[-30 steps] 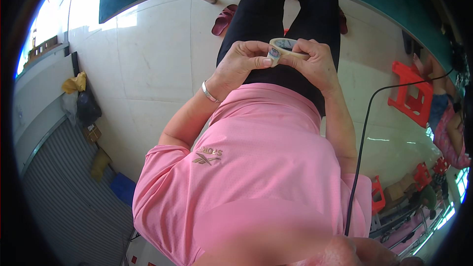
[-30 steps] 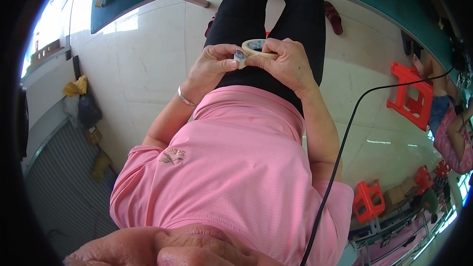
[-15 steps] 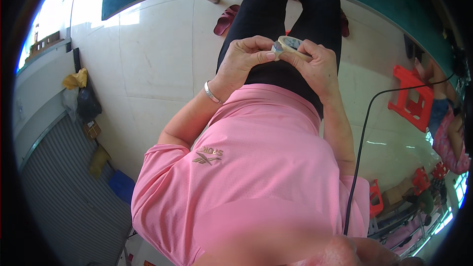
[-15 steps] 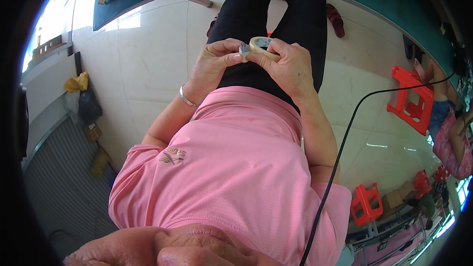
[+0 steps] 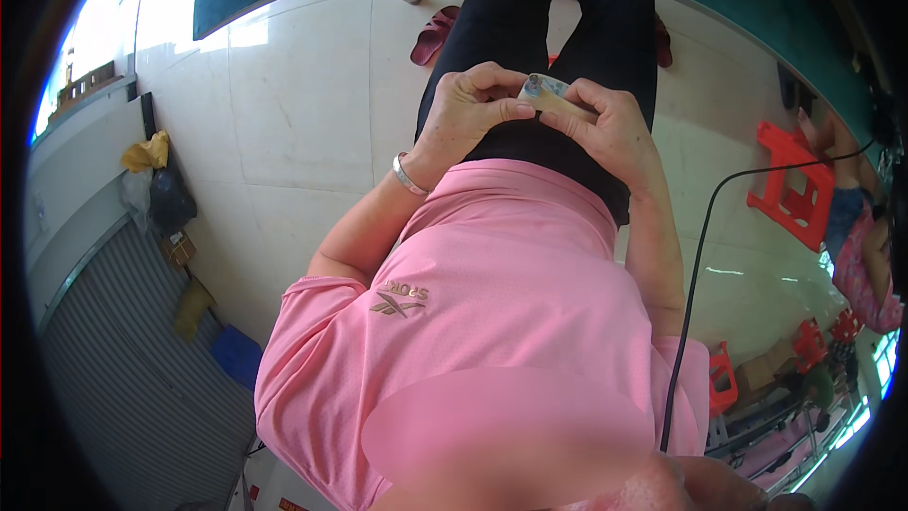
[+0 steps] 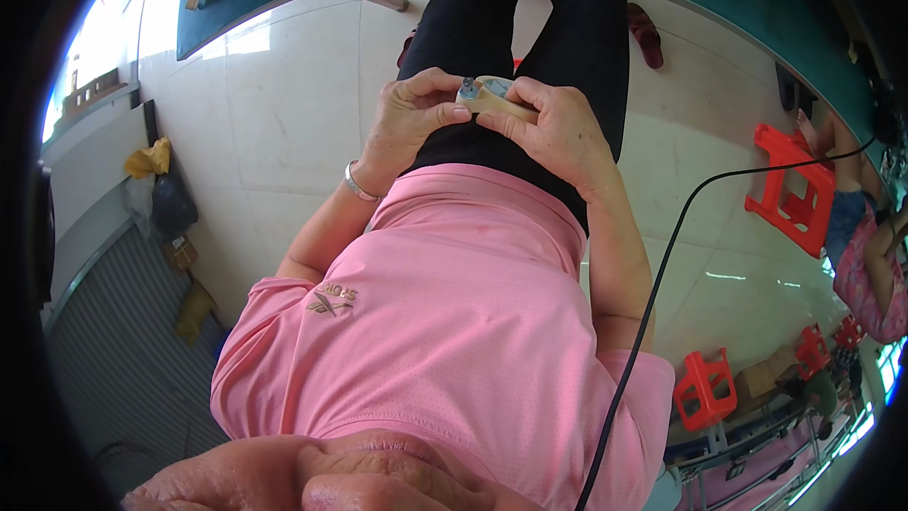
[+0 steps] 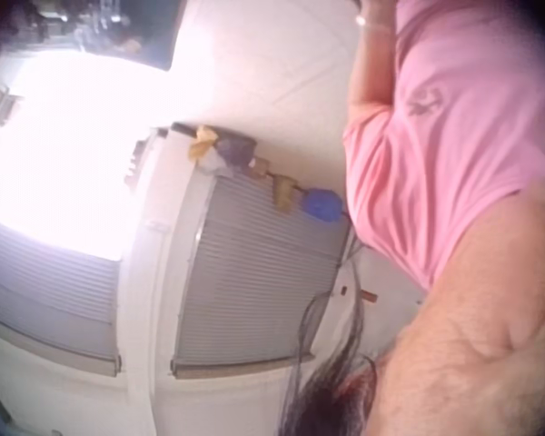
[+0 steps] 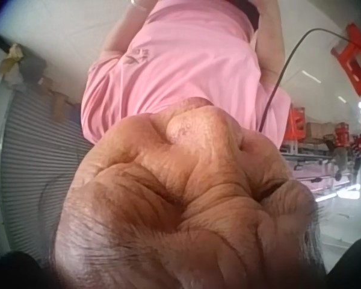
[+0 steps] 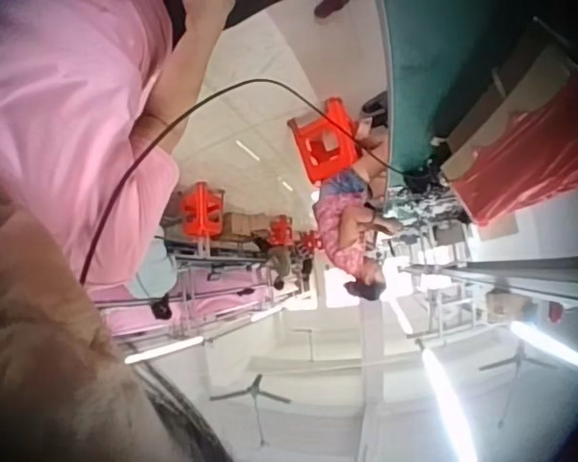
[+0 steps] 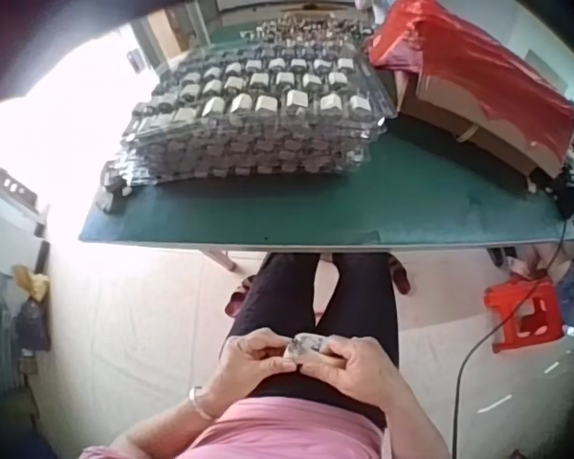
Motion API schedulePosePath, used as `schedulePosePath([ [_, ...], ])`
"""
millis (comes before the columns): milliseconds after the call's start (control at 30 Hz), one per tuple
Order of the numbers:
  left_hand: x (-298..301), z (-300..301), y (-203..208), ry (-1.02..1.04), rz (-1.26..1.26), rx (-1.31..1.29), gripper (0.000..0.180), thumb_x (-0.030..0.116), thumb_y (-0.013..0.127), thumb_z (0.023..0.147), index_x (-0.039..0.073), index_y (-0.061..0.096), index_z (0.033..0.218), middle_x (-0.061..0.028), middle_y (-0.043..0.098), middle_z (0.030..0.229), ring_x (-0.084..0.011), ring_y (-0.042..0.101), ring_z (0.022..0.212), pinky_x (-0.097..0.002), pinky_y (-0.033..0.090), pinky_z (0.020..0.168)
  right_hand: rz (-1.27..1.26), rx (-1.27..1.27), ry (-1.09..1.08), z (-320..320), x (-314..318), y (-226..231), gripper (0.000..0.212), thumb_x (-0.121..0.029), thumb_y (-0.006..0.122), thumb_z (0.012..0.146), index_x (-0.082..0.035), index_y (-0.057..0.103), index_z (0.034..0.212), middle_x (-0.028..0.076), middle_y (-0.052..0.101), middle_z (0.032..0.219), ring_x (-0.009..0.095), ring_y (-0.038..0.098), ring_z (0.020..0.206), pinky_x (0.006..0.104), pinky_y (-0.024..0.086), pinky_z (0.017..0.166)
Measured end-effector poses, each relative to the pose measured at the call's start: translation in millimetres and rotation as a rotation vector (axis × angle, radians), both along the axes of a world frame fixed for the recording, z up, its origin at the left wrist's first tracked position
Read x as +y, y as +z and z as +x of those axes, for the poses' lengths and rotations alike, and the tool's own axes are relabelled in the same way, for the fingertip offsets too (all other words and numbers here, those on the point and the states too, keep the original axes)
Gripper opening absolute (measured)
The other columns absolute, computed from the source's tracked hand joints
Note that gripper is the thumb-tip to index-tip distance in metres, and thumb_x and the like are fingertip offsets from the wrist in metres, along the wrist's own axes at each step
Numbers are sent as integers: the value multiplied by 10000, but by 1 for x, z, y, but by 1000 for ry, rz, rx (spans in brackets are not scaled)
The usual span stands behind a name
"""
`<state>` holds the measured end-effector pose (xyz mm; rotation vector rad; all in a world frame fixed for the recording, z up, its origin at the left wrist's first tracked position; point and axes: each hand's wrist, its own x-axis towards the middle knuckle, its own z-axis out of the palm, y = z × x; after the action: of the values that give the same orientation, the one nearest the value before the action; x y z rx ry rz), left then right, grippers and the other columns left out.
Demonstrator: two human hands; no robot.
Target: The person wraps tape around small components by hand and places them into an organized plastic tray.
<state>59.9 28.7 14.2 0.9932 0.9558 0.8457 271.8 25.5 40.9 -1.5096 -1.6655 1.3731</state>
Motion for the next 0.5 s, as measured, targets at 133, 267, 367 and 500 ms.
schedulePosePath([
  [133,-2,-1,-3,17,-2,46,239,65,776,811,-24,684,1012,-29,690,876,-51,608,773,-184,507,731,-89,-68,51,1,3,4,377,-385,766,812,-25,665,761,74,548,535,211,494,471,313,403,503],
  [267,-2,1,-2,59,24,49,245,73,777,811,-22,681,1016,-18,676,853,-46,592,746,-177,493,704,107,-177,26,-4,2,2,424,-423,758,807,-39,636,676,82,536,528,227,500,472,335,395,492],
  [367,-5,2,-5,83,55,75,245,65,773,811,-16,680,1023,-6,652,860,-52,592,766,-180,492,718,315,-242,-26,-4,0,-7,436,-430,764,796,-50,615,642,90,519,514,234,496,460,344,391,479],
  [500,-9,4,-5,92,22,-11,239,62,763,821,-12,679,1032,5,627,870,-59,588,783,-186,489,733,302,-206,-67,-5,2,-7,438,-430,789,769,-59,601,630,88,524,509,227,490,449,327,386,462],
])
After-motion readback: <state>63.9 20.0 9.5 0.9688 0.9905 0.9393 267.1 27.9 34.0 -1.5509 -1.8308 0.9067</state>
